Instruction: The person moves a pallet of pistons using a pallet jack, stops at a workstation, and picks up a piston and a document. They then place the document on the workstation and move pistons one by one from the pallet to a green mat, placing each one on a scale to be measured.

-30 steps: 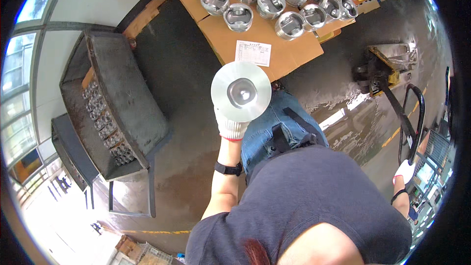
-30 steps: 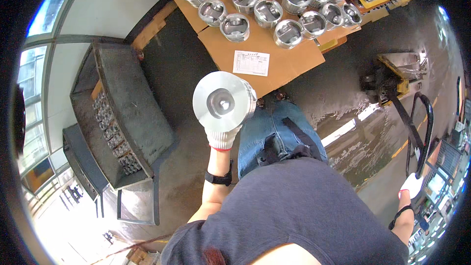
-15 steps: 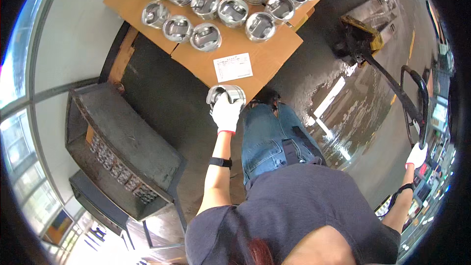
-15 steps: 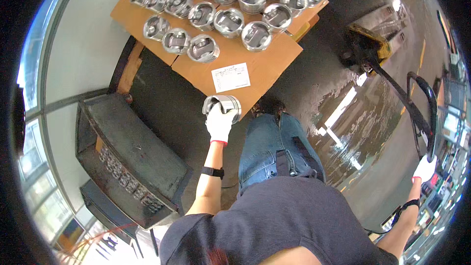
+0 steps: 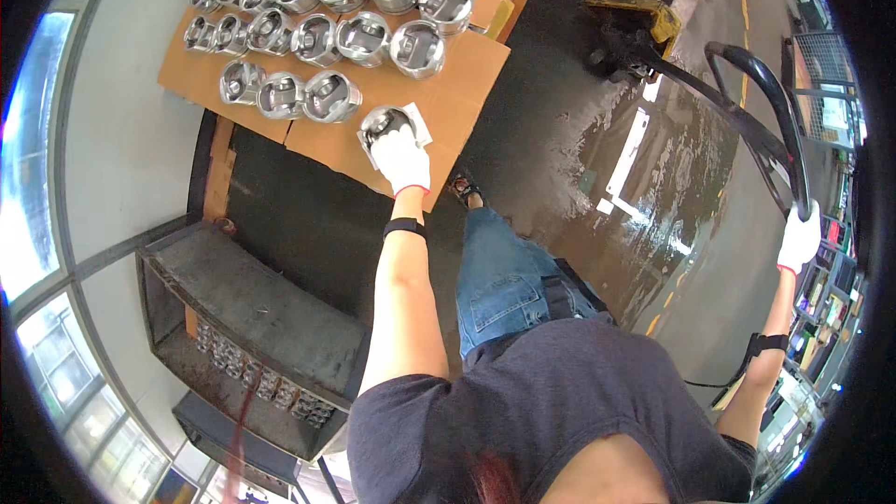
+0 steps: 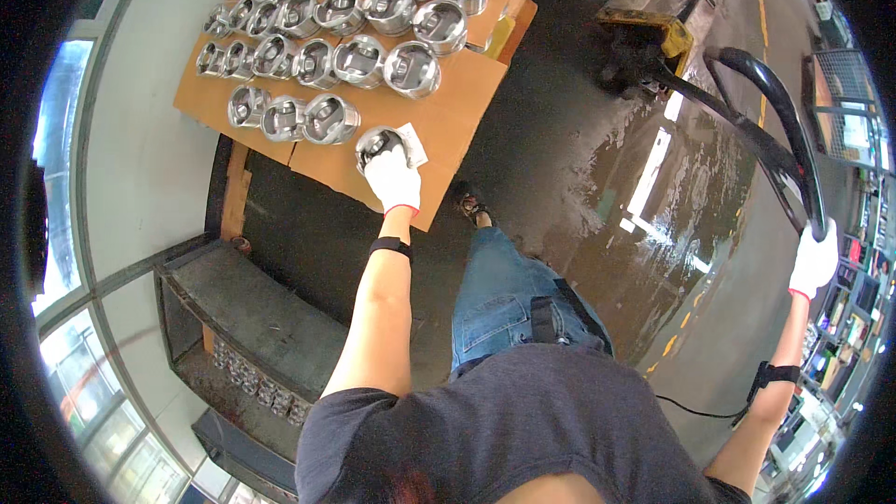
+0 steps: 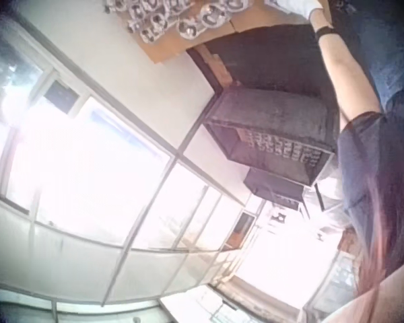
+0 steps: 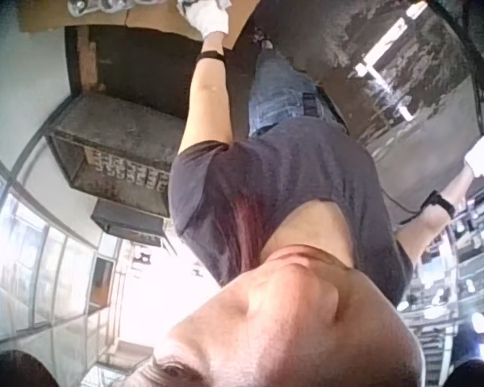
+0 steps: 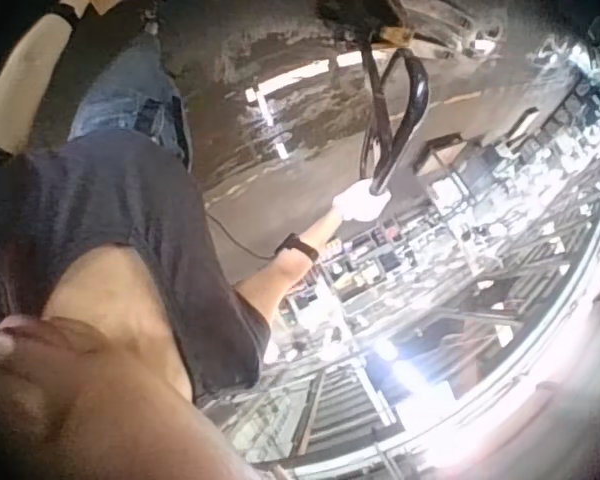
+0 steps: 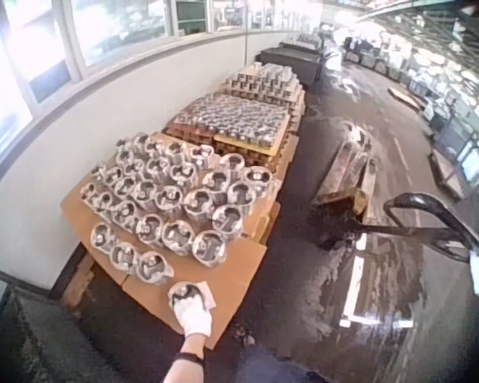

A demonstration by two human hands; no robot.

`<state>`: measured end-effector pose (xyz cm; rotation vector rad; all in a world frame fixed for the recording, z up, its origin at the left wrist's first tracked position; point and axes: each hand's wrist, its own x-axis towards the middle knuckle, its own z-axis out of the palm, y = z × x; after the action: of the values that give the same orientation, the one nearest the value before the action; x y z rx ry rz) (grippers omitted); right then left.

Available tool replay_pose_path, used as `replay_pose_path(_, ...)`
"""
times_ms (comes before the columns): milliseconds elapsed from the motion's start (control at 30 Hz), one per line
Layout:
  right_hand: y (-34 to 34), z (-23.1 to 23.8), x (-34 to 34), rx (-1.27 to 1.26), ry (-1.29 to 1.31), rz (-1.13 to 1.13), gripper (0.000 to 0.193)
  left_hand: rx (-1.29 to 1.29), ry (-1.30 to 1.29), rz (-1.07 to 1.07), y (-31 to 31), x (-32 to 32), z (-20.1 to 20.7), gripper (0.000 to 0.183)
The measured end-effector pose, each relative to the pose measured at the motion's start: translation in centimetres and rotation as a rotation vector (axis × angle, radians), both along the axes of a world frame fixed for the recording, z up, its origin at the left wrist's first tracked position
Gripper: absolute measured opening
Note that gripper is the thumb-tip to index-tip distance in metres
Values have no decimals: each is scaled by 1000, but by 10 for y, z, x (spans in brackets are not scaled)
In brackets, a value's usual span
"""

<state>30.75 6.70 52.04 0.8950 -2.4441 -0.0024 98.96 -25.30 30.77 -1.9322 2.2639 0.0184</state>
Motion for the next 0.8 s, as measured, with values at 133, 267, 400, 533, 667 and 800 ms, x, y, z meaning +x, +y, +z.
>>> replay_pose_path(133, -50, 11, 46, 54, -111, -24, 37, -487, 282, 39, 15, -16, 32, 34)
replay_pose_path(267, -102, 17, 75, 83, -64, 89, 42, 6, 463, -16, 67, -23, 49, 34)
replay_pose_path(400, -161, 35, 142, 83, -123, 200, 49, 231, 552, 9, 118, -27, 61, 45)
replay_pose_path(533, -196, 27, 228, 58, -204, 370, 39, -11, 659, -118, 110, -31, 112, 57)
replay_pose_path(667, -204, -15, 292, 36, -335, 493, 33, -363, 506, -428, 60, -56, 162, 82)
replay_pose_path(800, -191, -63, 350, 87, -569, 507, 28, -499, 361, -774, 15, -119, 211, 87)
